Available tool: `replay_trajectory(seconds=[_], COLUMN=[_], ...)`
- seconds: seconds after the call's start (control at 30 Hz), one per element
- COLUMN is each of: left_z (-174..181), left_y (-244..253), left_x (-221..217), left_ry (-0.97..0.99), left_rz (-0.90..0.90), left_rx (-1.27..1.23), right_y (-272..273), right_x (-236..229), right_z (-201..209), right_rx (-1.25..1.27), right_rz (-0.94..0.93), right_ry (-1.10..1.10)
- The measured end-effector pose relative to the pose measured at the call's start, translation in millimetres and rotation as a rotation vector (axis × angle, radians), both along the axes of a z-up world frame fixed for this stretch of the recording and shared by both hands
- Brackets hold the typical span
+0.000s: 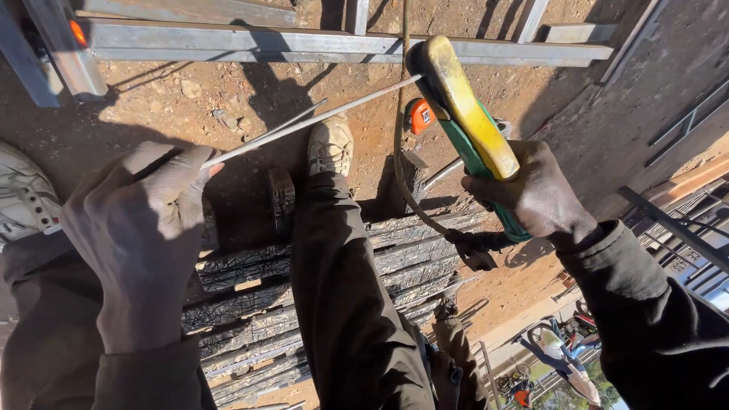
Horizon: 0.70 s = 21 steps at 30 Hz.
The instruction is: Welding metal bars together to construct a rectangular frame on the ground.
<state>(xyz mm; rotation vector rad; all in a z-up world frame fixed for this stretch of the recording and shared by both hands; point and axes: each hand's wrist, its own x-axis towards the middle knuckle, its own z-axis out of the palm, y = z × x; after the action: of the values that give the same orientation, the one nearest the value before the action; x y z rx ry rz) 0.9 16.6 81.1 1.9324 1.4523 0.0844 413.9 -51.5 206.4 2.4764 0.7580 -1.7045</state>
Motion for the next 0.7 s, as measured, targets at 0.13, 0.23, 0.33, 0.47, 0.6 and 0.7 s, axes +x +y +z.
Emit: replay_trajectory(seconds=[0.13,0.23,0.33,0.47,0.6,0.7], left_z=[25.5,20.8,17.5,7.7,24.2,10.1], left_y=[21.3,18.7,17.0,4.8,20.2,17.6], left_x=[23.7,17.2,14.5,6.8,19.4,4.4], left_ry=[-0.141,-0.05,-0.011,0.061,0.13,0.298], left_rz=[-0.15,-0.185,-0.213,-0.143,-0.126,0.185], left_rx=[0.246,0.28,0.291,0.173,0.215,0.16], right_y=[-4.3,-1.2,-4.7,4.7,-9.7,-98.8], right_x=[0.4,-2.8,-2.0,-8.4,-12.2,36.4], right_z=[-3.6,-2.9,-3.4,3.6,15.8,1.8], right_rx=[-0.014,-0.053,-0.07,-0.135,-0.242,-0.04], right_rz=[0.182,0.074,0.139,0.173,-0.253,-0.458], right_ry=[-0.078,-0.052,-0.093,-0.031,-0.008,0.082])
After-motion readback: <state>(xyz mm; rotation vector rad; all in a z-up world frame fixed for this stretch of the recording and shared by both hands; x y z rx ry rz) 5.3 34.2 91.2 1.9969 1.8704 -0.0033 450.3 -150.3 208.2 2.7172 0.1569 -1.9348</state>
